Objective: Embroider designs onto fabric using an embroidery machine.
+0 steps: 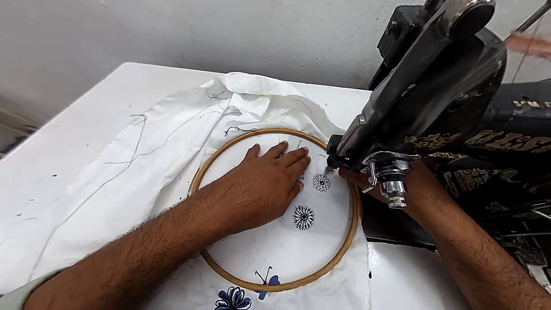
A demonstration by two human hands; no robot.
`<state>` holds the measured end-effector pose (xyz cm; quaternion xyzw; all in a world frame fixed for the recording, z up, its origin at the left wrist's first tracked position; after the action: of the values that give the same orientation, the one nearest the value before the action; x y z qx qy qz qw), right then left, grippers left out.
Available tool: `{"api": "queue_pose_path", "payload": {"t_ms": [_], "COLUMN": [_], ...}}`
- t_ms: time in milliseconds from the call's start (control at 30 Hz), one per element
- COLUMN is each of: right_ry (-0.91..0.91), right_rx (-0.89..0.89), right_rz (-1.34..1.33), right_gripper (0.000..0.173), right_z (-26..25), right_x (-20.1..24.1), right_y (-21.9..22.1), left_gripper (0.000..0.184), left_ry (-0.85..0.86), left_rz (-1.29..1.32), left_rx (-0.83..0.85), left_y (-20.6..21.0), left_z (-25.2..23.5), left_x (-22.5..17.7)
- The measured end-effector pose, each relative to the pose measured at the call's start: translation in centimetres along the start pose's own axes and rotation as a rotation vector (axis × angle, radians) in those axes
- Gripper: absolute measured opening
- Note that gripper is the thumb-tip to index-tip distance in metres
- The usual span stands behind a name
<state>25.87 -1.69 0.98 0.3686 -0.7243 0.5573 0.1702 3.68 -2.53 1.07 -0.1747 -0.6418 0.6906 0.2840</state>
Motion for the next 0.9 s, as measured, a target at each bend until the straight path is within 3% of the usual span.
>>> {"api": "queue_pose_path", "payload": {"t_ms": [267,633,900], "right_ry": [0.105,-0.016,0.042], "right_rx": [0.039,-0.012,0.000], "right_rz": [-0.007,-0.021,-0.057], "right_gripper": [0.021,0.025,0.025], "right_z": [0.2,0.0,-0.1], "right_x": [-0.2,-0.4,-0.8], "right_y": [0.0,0.4,0.4], "left_gripper": [0.054,0.054,0.054], "left_ry": [-0.001,-0.006,0.006], "left_rz": [-0.022,-0.016,-0.010], "left_rx": [0.024,0.007,-0.031], "left_y": [-0.1,0.0,0.2], "left_z": [0.2,0.1,0.1], "left_x": [0.1,0.3,0.5]}}
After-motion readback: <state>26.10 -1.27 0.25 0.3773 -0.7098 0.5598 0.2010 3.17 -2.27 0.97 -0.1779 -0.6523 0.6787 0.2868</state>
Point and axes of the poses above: each hand's wrist, its own z-axis away from the middle knuckle, its own y-axis out of the palm, x = y × z, the point moved 3 cm from there along -z, towards the middle knuckle, and after that the axes turned 13 degrees about -z, right-handed, at the moved point
